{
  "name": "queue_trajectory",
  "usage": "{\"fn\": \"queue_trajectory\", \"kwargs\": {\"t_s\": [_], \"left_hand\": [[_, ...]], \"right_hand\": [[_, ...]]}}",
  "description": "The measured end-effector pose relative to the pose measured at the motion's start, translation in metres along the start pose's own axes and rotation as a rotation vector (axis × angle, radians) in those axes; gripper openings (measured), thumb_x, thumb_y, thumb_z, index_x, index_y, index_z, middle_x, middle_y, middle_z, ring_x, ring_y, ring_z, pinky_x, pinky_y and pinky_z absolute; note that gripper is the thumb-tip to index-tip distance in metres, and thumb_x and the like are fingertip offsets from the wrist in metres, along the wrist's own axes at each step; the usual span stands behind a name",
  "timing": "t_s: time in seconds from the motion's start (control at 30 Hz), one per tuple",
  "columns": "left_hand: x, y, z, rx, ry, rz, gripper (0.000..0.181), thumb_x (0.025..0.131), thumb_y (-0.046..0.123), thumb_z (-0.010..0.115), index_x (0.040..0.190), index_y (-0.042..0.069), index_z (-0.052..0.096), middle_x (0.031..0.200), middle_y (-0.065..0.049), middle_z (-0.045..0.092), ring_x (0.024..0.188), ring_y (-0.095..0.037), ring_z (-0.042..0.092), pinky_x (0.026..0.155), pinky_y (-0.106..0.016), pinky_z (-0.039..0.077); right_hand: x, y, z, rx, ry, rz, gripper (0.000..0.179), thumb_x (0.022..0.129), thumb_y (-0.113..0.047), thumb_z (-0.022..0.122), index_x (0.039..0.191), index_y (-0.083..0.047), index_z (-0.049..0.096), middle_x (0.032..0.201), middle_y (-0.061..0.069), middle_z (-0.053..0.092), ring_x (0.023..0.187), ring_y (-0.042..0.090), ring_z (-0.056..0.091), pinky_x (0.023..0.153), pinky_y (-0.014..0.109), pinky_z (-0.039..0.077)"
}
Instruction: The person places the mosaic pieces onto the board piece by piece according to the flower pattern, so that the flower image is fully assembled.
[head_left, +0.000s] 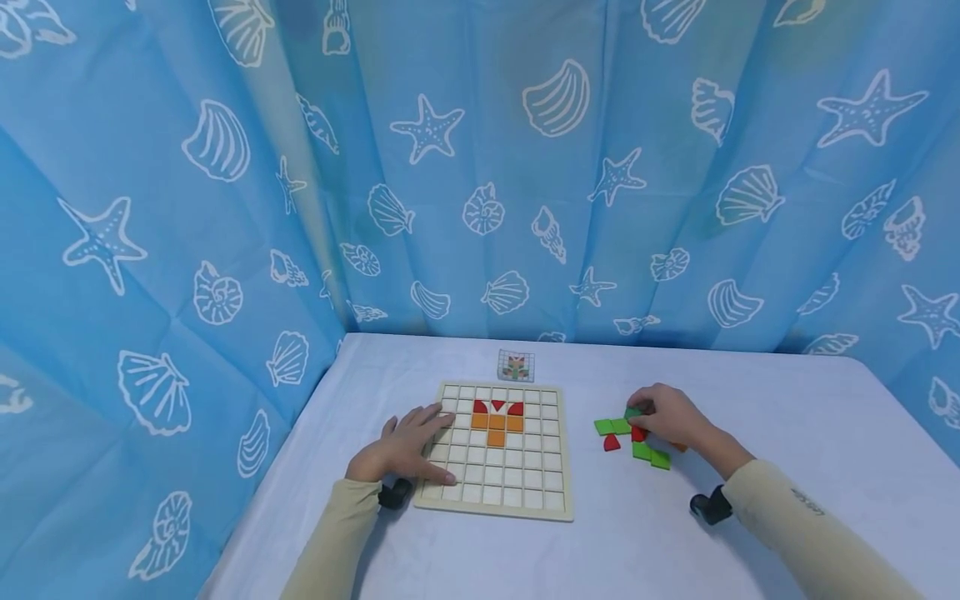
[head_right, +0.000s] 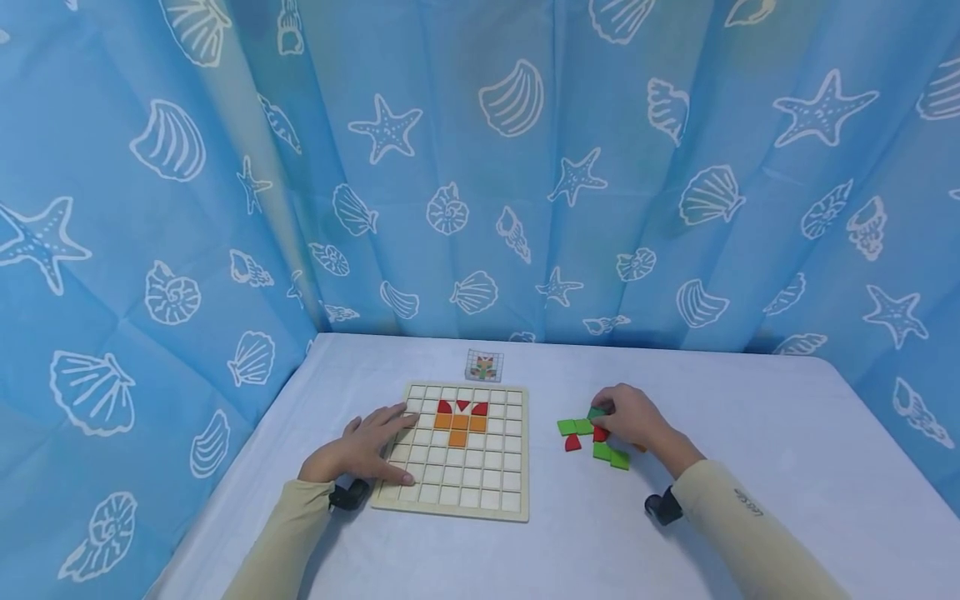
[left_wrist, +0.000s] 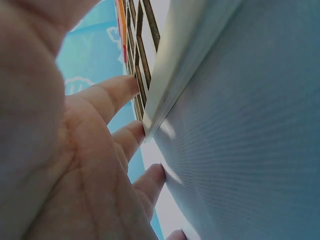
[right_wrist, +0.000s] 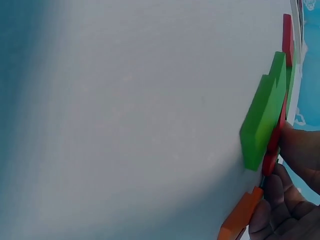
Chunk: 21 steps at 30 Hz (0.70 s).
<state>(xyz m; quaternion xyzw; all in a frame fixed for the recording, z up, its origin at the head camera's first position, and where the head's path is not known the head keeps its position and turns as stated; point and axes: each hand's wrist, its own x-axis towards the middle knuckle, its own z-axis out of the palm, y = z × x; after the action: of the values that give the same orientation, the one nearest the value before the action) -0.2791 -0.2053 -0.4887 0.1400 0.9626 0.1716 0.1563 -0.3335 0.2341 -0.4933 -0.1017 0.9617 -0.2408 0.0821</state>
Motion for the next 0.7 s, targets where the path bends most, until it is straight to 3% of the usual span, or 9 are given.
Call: {"fn": "queue_trajectory", "kwargs": {"t_s": [0.13, 0.33, 0.5, 0.7], "left_hand": [[0.0, -0.001, 0.001, 0.0, 0.0, -0.003, 0.103, 0.069, 0.061, 0.081, 0.154, 0.027, 0.034, 0.165, -0.005, 0.021, 0.152, -0.034, 0.016, 0.118, -0.068, 0.01], [-0.001, -0.001, 0.0, -0.003, 0.002, -0.004, 0.103, 0.07, 0.06, 0.082, 0.154, 0.027, 0.034, 0.165, -0.004, 0.021, 0.152, -0.034, 0.016, 0.118, -0.068, 0.01], [0.0, 0.0, 0.0, 0.002, 0.004, -0.007, 0.103, 0.07, 0.059, 0.082, 0.154, 0.027, 0.034, 0.165, -0.004, 0.021, 0.152, -0.034, 0.016, 0.118, -0.068, 0.01], [0.0, 0.001, -0.001, -0.001, -0.002, -0.016, 0.103, 0.069, 0.059, 0.082, 0.154, 0.027, 0.034, 0.165, -0.004, 0.021, 0.152, -0.034, 0.016, 0.118, -0.067, 0.01]], "right_hand": [[0.001, -0.001, 0.0, 0.021, 0.013, 0.012, 0.028, 0.085, -0.018, 0.078, 0.107, -0.005, 0.067, 0.102, 0.01, 0.066, 0.092, 0.024, 0.059, 0.084, 0.043, 0.057], [0.001, -0.005, -0.003, 0.115, 0.064, 0.025, 0.023, 0.085, -0.016, 0.077, 0.102, -0.006, 0.063, 0.094, 0.008, 0.065, 0.084, 0.021, 0.058, 0.073, 0.031, 0.056], [0.001, -0.013, -0.009, 0.211, 0.151, 0.01, 0.031, 0.089, -0.015, 0.073, 0.115, -0.002, 0.063, 0.098, 0.012, 0.064, 0.086, 0.023, 0.058, 0.069, 0.027, 0.055], [0.002, -0.024, -0.004, 0.234, 0.12, -0.021, 0.033, 0.093, -0.012, 0.067, 0.125, -0.005, 0.065, 0.105, 0.014, 0.065, 0.091, 0.025, 0.056, 0.07, 0.028, 0.055]]}}
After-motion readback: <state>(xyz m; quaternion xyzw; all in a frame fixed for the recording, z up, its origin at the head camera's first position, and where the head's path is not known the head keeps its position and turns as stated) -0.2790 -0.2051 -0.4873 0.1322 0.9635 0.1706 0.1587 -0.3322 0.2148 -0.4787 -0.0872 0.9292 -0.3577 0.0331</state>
